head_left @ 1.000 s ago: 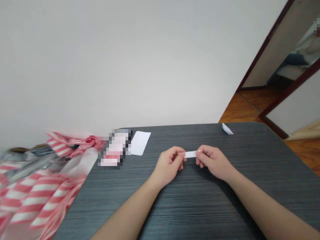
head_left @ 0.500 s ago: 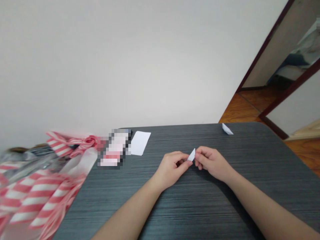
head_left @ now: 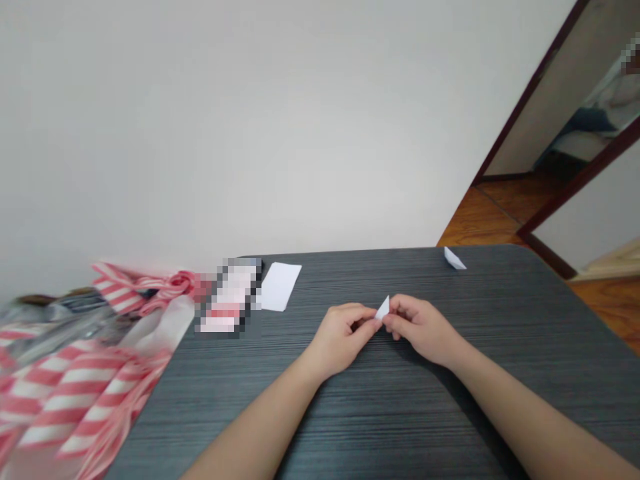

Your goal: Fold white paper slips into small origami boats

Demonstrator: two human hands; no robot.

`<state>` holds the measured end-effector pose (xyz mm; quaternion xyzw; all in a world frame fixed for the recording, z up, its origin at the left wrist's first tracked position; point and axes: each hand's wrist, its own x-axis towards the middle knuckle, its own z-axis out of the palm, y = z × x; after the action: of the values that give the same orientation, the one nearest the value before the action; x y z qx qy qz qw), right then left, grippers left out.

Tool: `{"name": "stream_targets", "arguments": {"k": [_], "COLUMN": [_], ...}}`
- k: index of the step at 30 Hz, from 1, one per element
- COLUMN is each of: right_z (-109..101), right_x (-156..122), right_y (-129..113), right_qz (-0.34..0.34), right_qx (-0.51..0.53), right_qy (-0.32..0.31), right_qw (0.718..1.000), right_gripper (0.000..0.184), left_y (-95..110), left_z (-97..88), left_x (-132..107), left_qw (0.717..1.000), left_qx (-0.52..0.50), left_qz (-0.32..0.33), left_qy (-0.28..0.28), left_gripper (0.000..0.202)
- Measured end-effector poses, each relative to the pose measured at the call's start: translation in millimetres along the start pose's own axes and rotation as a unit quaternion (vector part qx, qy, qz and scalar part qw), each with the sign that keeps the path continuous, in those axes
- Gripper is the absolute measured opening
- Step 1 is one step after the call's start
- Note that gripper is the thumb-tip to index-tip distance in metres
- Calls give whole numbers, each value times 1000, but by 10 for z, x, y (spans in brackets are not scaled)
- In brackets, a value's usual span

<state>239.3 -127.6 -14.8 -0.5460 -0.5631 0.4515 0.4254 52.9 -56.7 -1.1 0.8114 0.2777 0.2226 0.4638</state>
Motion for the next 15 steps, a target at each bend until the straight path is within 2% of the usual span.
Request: {"name": "stream_targets", "arguments": {"k": [7, 15], "right_z": [2, -4], "right_x": [-2, -2], "right_y": [-26, -43], "right_qz": [-5, -7], "right_qx": [-18, -34], "right_qy": [-1, 2], "right_qw": [1000, 999], "right_gripper": [17, 15], "left_y": [7, 4], "left_z": [14, 8], "left_x": [-8, -3], "left_qw": [1000, 999], "left_qx": [5, 23], "left_qz": [26, 25], "left_qy": [3, -6], "left_gripper": [22, 24]}}
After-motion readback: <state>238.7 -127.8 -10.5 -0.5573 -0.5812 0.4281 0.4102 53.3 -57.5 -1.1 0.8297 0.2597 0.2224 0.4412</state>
